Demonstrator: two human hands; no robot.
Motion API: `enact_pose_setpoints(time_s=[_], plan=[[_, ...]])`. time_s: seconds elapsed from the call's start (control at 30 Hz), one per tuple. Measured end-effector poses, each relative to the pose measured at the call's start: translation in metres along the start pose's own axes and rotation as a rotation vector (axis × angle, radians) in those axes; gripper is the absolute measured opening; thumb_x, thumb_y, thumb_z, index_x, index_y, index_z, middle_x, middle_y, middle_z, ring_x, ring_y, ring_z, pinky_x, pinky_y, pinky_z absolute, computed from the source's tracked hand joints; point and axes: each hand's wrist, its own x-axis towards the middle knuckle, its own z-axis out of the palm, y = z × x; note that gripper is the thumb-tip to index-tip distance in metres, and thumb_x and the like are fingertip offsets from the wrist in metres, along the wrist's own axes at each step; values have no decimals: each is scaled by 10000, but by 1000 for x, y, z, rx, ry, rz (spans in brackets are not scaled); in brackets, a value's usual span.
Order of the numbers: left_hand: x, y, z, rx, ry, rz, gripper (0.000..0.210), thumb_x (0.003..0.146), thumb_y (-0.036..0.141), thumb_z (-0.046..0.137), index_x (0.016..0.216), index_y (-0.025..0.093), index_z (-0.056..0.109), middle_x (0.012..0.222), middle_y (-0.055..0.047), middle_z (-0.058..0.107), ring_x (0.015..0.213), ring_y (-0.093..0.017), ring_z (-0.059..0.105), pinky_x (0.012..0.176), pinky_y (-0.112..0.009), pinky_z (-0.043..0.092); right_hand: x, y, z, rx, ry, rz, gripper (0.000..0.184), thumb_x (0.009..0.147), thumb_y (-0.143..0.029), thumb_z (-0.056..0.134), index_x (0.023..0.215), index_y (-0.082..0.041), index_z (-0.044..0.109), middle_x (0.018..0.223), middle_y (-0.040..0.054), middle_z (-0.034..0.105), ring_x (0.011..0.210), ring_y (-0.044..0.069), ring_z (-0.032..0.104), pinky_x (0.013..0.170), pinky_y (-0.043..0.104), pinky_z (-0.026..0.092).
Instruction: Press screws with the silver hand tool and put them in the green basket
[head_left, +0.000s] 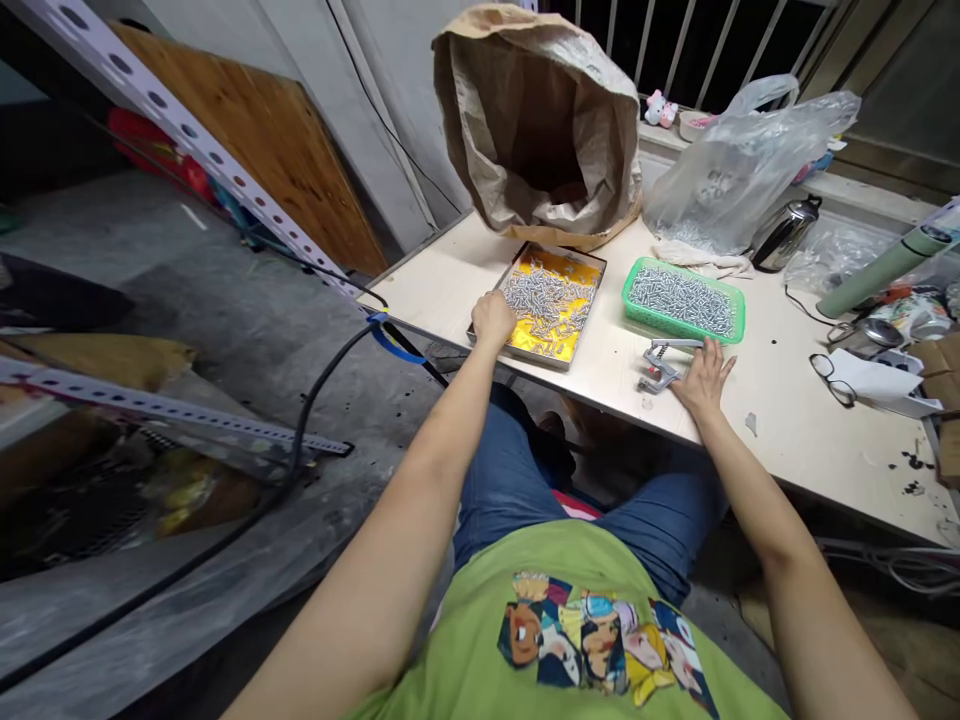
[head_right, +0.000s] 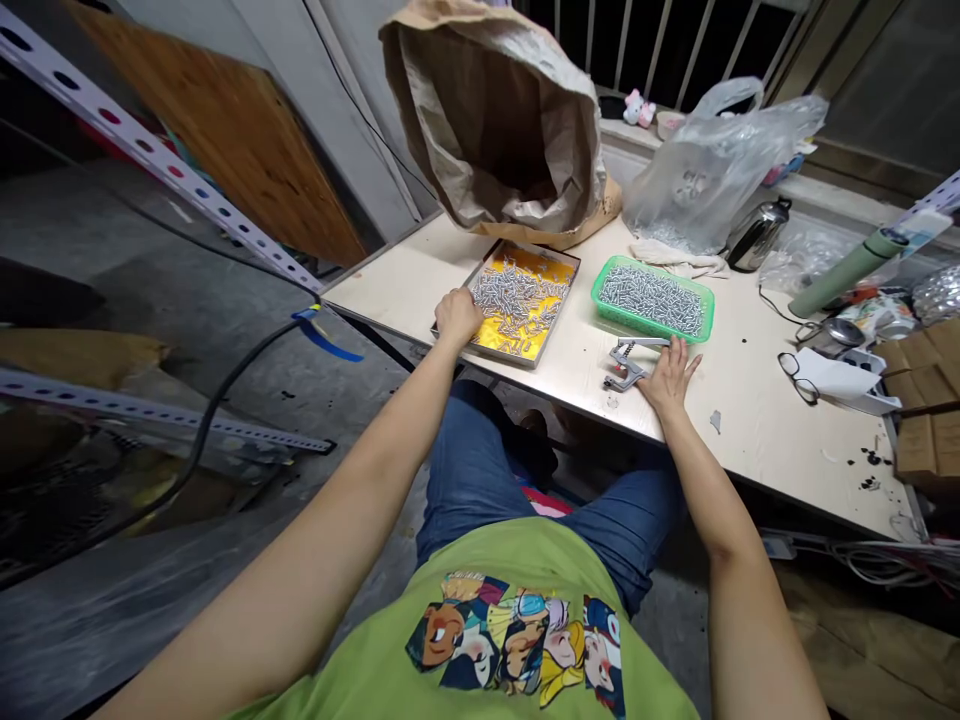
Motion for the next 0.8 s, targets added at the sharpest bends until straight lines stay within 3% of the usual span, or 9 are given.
enact_pose_setpoints(time_s=[0.27,0.53,0.73,0.8], plan=[[-2,0,-1,-83,14,-2,373,839,177,423,1151,43,577,1145,-247,613,1113,-345,569,945,-437,437,-1,-3,-3,-8,-22,25,682,811,-568,470,1248,-45,464,1460,297,341,1399,356,213,1112,670,84],[-5,1,-5,-126,26,-2,385,850,134,356,1147,39,582,1106,-255,636,1079,-339,600,902,-444,459,-3,-5,-11,-31,-9,6,637,809,-558,469,1220,-71,469,1438,291,374,1393,364,251,1099,675,144],[0,-6,-3,-120,-101,161,283,848,207,421,959,122,667,1002,-170,675,989,-295,629,860,-384,487,-5,4,-2,-53,32,-38,618,804,-576,457,1187,-91,474,1406,285,405,1360,380,305,1081,673,203],[0,-9,0,-137,-92,180,289,862,258,435,979,120,661,995,-162,672,992,-287,620,874,-376,484,-6,7,1,-61,48,-42,605,797,-572,466,1174,-99,476,1393,280,418,1345,386,323,1078,667,217]])
